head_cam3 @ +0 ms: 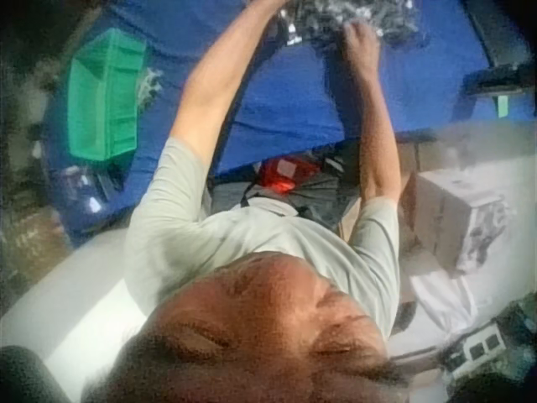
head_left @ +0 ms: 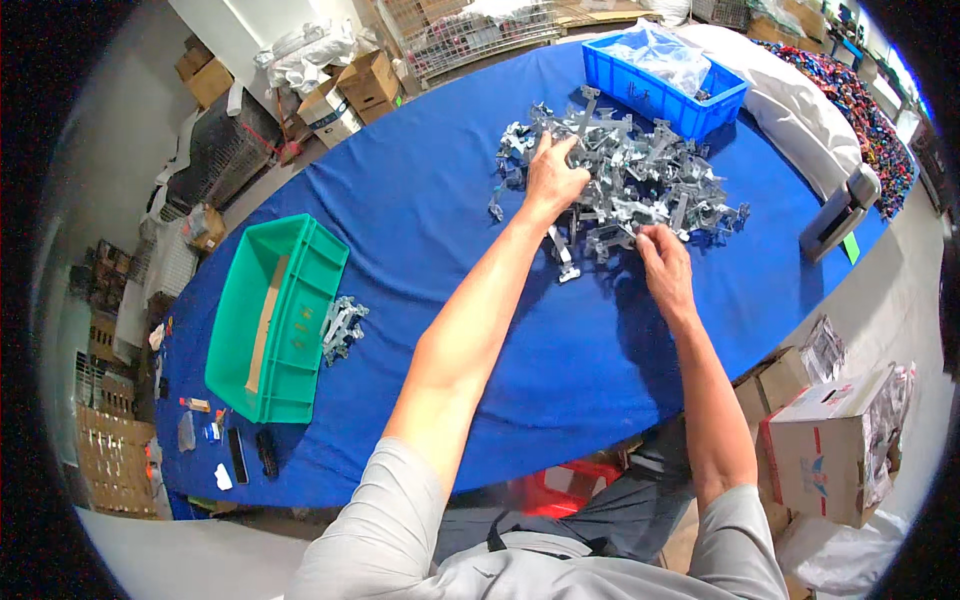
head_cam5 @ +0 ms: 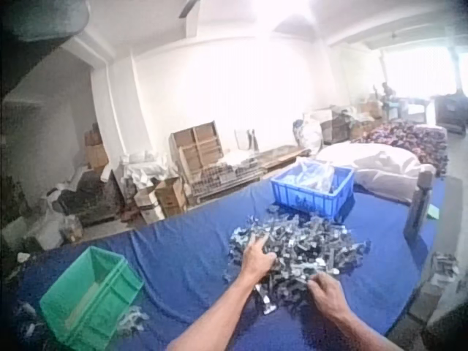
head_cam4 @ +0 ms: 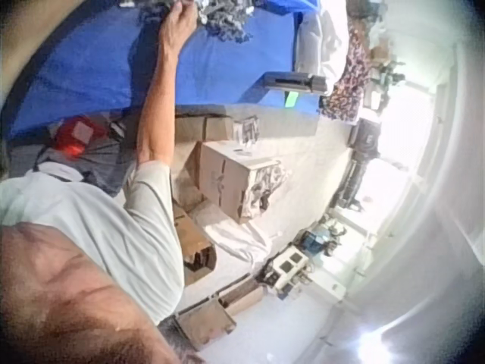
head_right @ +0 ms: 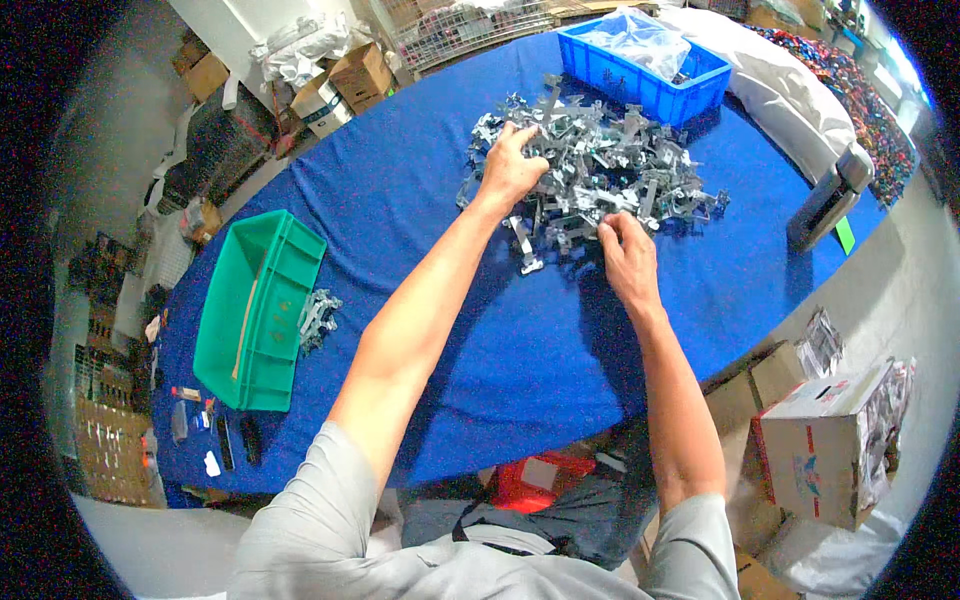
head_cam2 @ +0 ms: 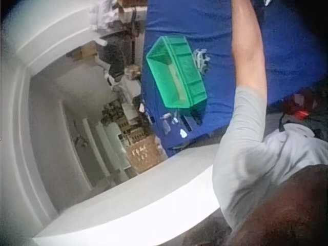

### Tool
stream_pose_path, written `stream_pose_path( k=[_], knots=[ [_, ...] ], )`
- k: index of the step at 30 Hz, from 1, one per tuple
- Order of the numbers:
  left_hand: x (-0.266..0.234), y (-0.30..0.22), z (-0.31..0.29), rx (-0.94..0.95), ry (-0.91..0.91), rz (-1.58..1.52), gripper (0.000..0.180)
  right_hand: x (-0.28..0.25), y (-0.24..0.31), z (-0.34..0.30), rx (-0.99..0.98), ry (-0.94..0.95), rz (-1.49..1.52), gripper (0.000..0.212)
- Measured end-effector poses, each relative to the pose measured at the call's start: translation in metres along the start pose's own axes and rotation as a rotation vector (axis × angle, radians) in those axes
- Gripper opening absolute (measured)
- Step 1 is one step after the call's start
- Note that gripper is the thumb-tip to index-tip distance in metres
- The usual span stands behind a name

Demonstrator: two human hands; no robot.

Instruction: The person assembles small metal brackets and components by hand, pulls a pile of metal parts onto the table, and fits additional metal components together.

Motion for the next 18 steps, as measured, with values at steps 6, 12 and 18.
stream_pose_path(
  k=[6, 12, 18],
  knots=[
    [-0.006, 0.044, -0.072, -0.076, 0.056, -0.017, 0.041, -0.003, 0.037, -0.028, -0.123, -0.009, -0.143, 0.016],
    [-0.037, 0.040, -0.179, -0.186, 0.103, -0.292, 0.040, 0.004, 0.054, -0.046, 0.038, 0.111, 0.188, 0.017],
    [-0.042, 0.049, -0.223, -0.400, 0.017, -0.790, 0.039, 0.066, 0.096, -0.041, -0.020, 0.434, 0.271, 0.018]
  ],
)
Point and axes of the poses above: each hand's wrist, its own z-axis towards the middle knuckle, its own x-axis out of the palm, y = z × x, the point moved 5 cm from there along z, towards the middle knuckle, and after that the axes turned 14 degrees about y, right-handed, at the moved point
